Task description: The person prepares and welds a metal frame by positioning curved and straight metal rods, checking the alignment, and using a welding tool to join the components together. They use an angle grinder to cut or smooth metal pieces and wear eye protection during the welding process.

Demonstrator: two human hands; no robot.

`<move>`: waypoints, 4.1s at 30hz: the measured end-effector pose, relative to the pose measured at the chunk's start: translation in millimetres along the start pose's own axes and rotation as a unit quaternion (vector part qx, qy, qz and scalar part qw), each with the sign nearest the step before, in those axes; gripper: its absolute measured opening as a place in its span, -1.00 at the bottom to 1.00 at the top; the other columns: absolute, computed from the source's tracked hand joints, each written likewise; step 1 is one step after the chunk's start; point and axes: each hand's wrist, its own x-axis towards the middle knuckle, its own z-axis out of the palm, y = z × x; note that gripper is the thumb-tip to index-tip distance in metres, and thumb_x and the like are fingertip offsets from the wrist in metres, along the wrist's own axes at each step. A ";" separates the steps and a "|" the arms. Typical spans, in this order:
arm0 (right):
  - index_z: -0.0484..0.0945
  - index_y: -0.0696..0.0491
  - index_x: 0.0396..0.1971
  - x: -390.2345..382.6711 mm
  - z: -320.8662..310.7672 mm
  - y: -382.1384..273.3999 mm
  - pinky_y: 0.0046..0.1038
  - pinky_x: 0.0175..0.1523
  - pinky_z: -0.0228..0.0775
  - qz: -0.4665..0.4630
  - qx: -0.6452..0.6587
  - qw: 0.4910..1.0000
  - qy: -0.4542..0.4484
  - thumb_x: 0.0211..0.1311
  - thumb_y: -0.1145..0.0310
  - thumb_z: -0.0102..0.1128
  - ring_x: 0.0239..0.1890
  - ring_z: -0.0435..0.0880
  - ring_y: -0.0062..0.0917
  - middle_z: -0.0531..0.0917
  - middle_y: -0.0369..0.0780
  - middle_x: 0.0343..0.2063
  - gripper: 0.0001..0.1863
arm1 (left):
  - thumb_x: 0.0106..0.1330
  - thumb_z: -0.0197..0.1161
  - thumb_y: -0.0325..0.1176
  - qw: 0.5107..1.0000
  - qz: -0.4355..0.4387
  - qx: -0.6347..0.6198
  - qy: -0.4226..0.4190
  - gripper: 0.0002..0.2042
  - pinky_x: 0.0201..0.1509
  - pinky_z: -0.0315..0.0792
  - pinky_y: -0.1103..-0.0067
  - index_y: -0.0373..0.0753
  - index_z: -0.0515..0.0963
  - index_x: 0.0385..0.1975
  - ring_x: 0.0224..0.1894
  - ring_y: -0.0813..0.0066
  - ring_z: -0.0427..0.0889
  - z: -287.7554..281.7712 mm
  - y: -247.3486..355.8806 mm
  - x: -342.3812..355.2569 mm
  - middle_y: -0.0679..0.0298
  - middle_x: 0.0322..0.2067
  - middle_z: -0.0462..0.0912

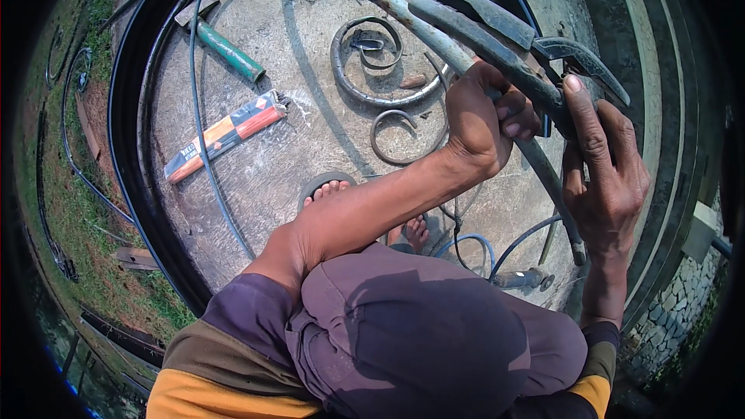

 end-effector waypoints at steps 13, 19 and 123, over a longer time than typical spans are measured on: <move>0.59 -0.22 0.18 -1.3 -5.0 -4.0 -0.38 -0.34 0.60 -0.010 0.001 1.000 -0.025 -0.13 0.67 0.30 -0.38 0.66 -0.43 0.59 -0.14 -0.28 -0.25 | 0.48 -0.24 -0.11 0.998 0.045 0.041 0.016 -0.54 -0.59 0.24 0.55 -0.23 0.45 -0.57 -0.76 0.55 0.26 -2.2 -2.7 -1.9 0.40 -0.78 0.27; 0.57 -0.21 0.20 -4.6 -3.2 -2.7 -0.38 -0.36 0.57 -0.020 -0.014 0.999 -0.031 -0.13 0.65 0.29 -0.36 0.65 -0.42 0.58 -0.13 -0.24 -0.24 | 0.37 -0.13 0.07 0.996 0.040 0.076 0.015 -0.56 -0.57 0.28 0.57 -0.12 0.48 -0.54 -0.66 0.61 0.35 -5.3 -3.8 -1.4 0.45 -0.69 0.39; 0.60 0.09 -0.02 -214.7 198.5 180.0 -0.12 0.08 0.46 0.489 -0.013 0.856 -0.169 0.22 0.01 0.22 0.02 0.63 -0.05 0.67 0.02 -0.07 -0.50 | 0.54 0.01 -0.17 0.803 0.246 0.461 0.284 -0.74 -0.46 0.50 0.54 -0.23 0.36 0.00 -0.52 0.54 0.54 -121.6 64.9 -37.5 0.33 -0.45 0.45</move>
